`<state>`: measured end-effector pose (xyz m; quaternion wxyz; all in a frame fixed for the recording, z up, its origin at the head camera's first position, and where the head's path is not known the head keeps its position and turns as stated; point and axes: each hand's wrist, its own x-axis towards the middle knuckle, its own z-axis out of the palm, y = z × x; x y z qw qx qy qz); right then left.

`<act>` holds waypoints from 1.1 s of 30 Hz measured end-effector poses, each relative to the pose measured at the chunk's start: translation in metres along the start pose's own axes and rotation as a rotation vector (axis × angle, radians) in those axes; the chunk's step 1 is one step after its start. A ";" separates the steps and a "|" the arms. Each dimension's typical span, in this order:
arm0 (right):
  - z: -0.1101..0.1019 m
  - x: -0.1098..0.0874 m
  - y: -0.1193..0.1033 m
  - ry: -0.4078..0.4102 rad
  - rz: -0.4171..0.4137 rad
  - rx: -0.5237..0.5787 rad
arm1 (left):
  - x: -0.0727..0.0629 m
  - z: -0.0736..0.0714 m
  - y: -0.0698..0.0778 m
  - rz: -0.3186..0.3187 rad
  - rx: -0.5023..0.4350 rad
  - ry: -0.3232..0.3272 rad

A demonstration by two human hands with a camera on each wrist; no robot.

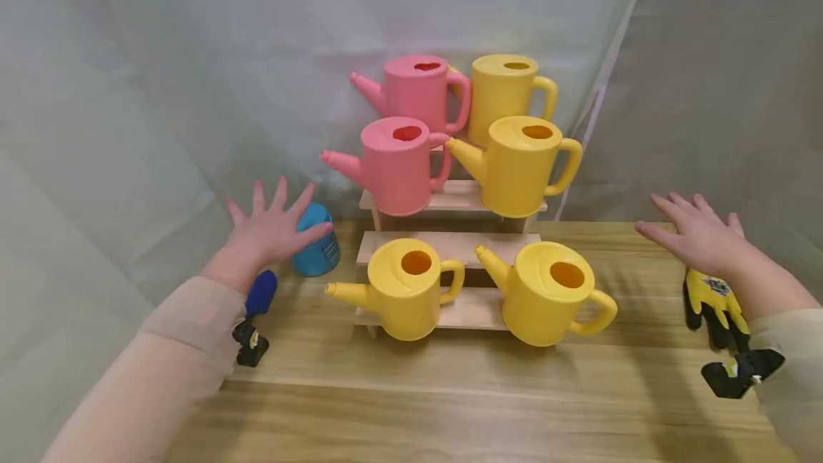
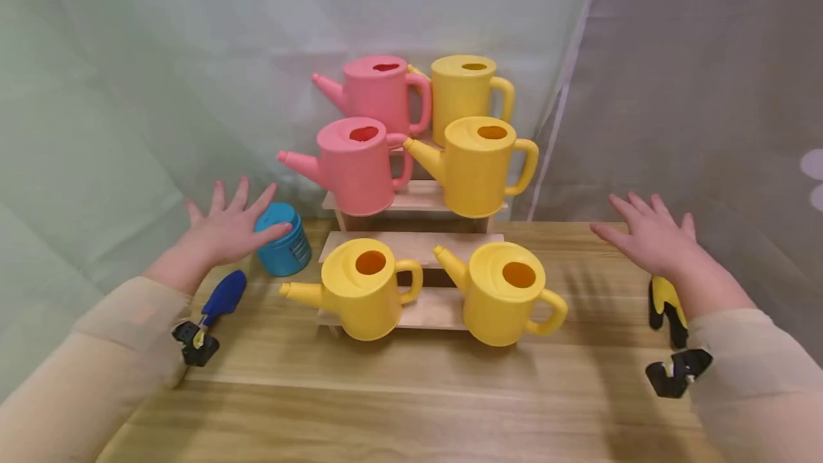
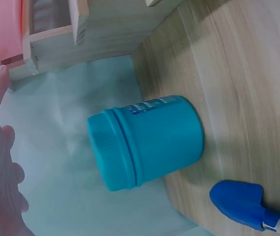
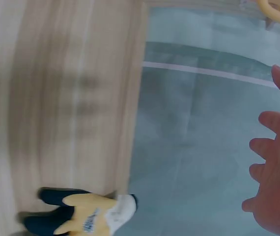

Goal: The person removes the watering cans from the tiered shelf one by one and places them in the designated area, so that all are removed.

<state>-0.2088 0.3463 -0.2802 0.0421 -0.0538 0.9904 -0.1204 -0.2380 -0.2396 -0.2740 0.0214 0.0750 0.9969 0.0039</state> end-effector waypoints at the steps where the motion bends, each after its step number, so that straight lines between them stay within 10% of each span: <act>1: -0.004 0.000 -0.001 0.003 -0.003 -0.001 | 0.000 -0.002 0.000 0.000 0.005 0.002; 9: -0.034 0.004 -0.010 0.047 -0.042 0.100 | -0.006 -0.012 0.008 0.062 -0.015 0.033; 22: -0.053 0.015 -0.032 0.097 -0.013 0.321 | -0.024 0.008 0.016 0.360 -0.276 -0.010; 33: -0.060 0.032 -0.057 0.152 -0.029 0.461 | -0.035 0.035 0.017 0.302 -0.503 -0.073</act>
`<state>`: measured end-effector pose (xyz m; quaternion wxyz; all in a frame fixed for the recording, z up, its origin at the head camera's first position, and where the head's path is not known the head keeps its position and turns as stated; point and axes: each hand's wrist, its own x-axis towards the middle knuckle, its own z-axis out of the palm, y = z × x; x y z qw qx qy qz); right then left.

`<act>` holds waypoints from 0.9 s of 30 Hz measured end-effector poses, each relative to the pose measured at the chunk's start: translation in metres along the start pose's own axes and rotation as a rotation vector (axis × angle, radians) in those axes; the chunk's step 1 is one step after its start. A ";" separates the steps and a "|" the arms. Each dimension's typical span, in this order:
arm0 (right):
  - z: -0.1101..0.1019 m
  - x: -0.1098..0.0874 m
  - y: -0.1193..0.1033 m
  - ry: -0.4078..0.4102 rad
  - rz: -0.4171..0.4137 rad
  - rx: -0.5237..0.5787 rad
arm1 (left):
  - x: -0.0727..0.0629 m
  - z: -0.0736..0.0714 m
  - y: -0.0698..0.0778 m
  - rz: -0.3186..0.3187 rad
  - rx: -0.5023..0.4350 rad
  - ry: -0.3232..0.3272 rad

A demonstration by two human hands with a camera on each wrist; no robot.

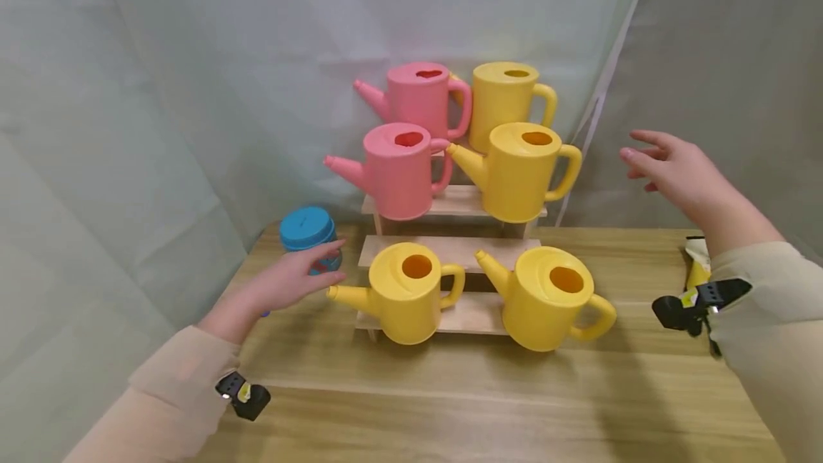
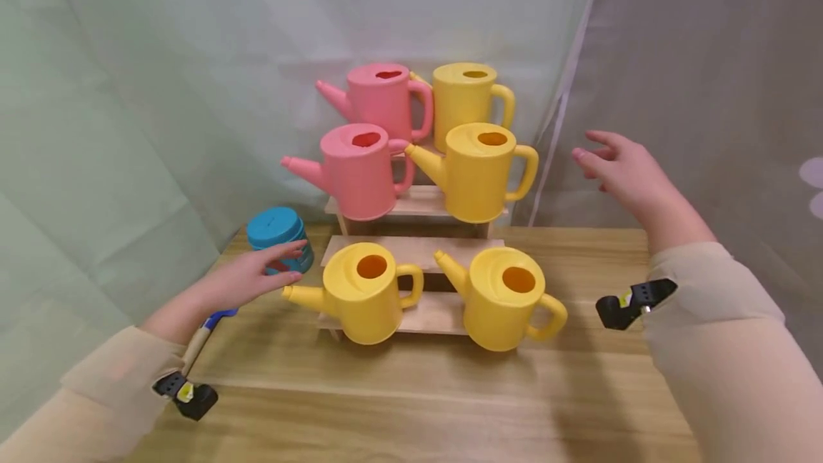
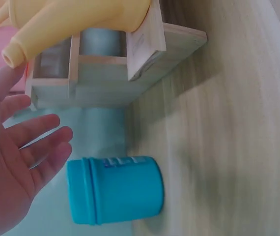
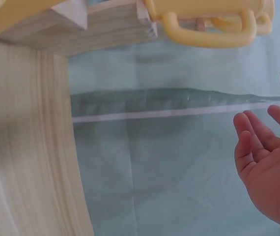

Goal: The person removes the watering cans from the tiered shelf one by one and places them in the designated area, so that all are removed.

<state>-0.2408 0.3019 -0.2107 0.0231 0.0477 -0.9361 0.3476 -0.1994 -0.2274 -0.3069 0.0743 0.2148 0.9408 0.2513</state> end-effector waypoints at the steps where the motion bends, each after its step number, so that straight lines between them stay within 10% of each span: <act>1: 0.000 0.002 -0.003 0.008 0.001 0.014 | -0.001 0.001 -0.002 -0.005 -0.014 0.006; 13: 0.011 0.020 -0.029 0.181 0.009 0.087 | -0.008 0.058 -0.037 -0.008 -0.165 0.031; 27: 0.022 0.041 -0.052 0.165 0.023 0.157 | -0.009 0.115 -0.046 -0.133 -0.421 0.127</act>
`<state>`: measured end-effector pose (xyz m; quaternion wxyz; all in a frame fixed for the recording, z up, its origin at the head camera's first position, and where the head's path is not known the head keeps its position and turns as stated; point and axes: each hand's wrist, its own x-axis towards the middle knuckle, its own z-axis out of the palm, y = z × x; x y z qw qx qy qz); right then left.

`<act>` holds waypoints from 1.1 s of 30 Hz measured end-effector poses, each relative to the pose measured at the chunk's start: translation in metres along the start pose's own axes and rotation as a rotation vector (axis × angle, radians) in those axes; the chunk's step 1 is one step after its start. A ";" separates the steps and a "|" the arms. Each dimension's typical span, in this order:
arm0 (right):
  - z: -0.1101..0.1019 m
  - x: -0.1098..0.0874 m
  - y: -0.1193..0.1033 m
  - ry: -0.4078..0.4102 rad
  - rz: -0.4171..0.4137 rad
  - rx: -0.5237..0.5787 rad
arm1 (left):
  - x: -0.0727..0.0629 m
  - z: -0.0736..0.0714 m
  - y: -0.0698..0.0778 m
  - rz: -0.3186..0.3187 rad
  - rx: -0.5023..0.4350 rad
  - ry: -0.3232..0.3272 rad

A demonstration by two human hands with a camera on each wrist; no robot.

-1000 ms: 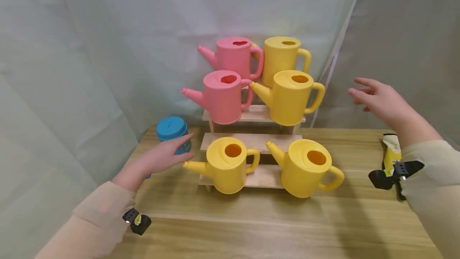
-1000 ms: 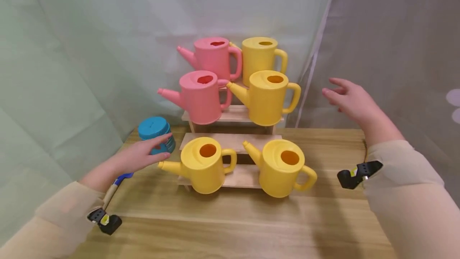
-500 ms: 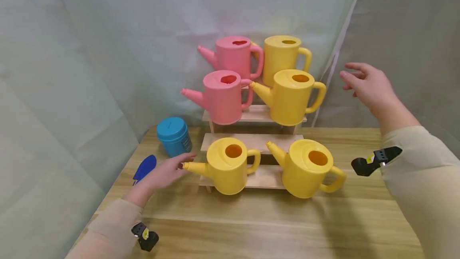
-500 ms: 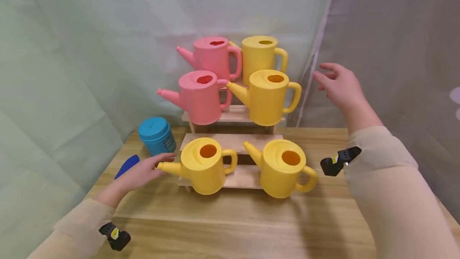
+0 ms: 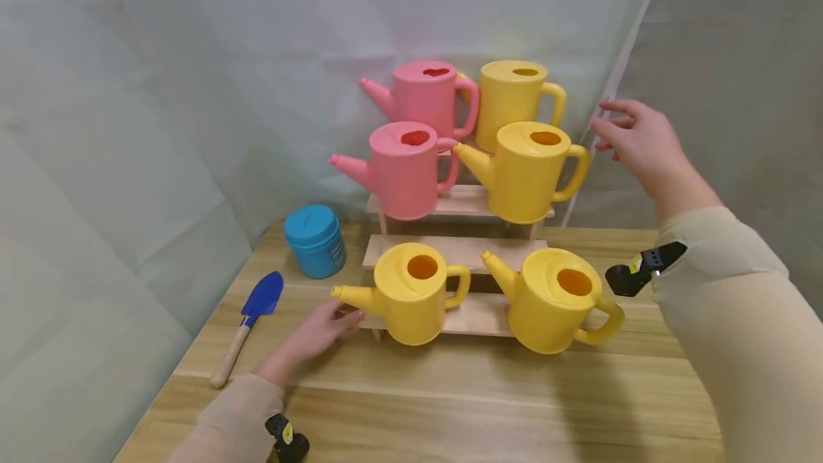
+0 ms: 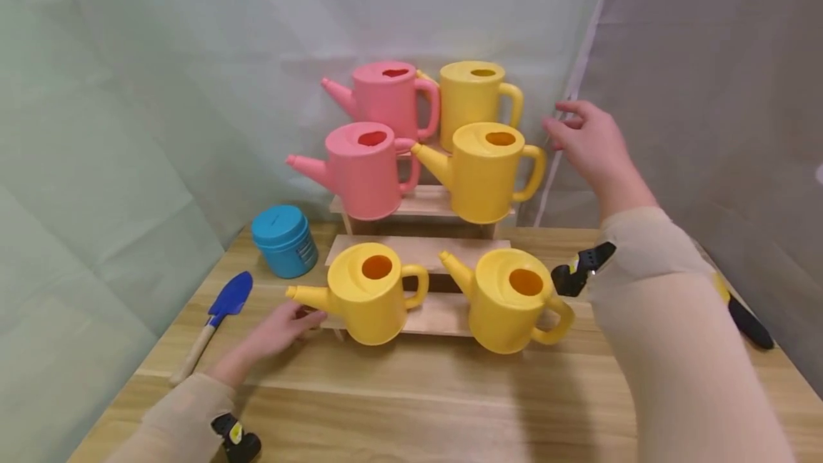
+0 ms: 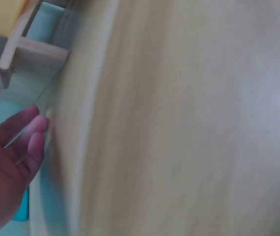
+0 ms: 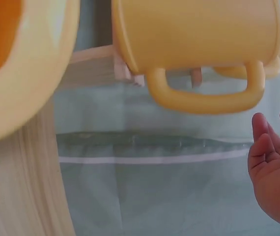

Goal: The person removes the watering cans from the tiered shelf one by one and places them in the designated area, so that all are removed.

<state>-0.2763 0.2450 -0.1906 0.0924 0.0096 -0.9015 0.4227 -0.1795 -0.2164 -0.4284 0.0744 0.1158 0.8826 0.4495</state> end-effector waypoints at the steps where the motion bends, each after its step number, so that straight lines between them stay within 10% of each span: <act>1: 0.001 0.002 -0.002 -0.004 0.002 0.012 | 0.001 0.003 0.000 0.004 -0.025 0.012; 8: 0.009 0.017 -0.019 -0.033 -0.001 0.054 | 0.004 0.027 -0.001 0.053 -0.167 0.093; 18: 0.016 0.028 -0.038 -0.065 0.036 0.015 | -0.001 0.039 -0.001 -0.037 -0.085 0.209; 33: 0.006 0.037 -0.037 0.026 0.048 -0.016 | 0.000 0.052 0.012 0.001 -0.001 0.248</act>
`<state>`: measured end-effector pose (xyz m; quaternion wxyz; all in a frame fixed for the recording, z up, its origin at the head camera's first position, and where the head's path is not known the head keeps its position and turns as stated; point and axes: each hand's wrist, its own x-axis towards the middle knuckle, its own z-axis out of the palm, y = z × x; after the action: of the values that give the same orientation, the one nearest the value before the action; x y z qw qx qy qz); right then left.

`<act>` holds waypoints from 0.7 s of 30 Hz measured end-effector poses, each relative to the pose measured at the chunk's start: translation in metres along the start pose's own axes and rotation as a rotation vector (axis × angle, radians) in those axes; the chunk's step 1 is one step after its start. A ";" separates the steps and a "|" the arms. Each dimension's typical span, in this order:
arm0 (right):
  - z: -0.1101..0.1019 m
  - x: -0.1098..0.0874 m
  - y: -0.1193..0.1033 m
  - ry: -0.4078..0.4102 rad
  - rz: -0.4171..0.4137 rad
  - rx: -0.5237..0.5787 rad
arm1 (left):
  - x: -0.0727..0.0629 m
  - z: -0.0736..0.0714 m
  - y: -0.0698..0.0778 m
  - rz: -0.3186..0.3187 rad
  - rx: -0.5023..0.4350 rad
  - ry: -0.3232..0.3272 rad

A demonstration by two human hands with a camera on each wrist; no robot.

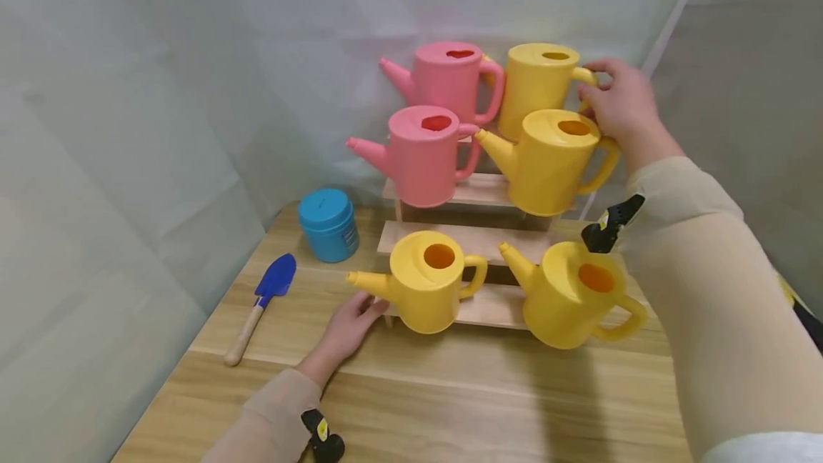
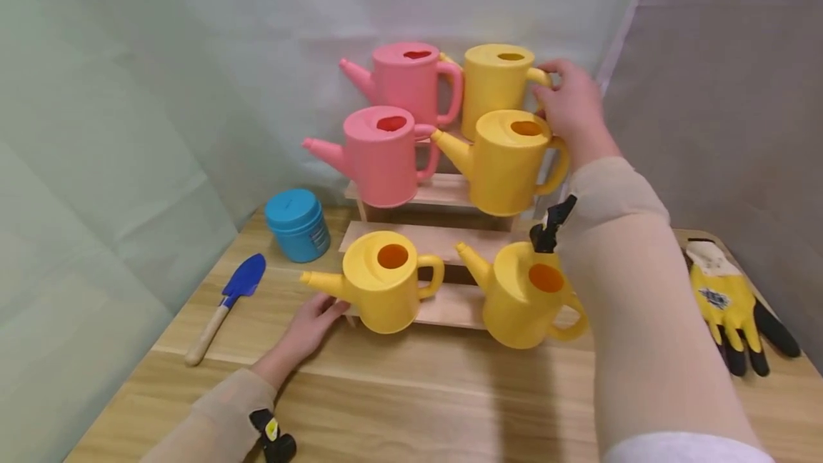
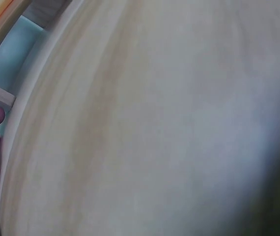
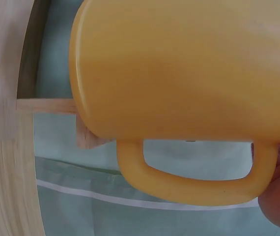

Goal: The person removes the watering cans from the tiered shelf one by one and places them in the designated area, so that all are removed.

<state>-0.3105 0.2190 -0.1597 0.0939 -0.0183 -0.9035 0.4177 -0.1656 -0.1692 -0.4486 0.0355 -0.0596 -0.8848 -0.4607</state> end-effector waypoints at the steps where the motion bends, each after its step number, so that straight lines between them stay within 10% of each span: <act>1: -0.001 -0.001 0.001 0.017 0.003 0.010 | 0.000 0.001 0.000 -0.001 -0.002 0.001; 21: -0.081 -0.026 0.054 0.496 0.036 0.473 | -0.002 0.005 0.003 -0.005 0.005 -0.009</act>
<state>-0.2722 0.3121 -0.1528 0.3050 -0.1128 -0.7307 0.6002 -0.1629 -0.1634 -0.4498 0.0305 -0.0593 -0.8862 -0.4584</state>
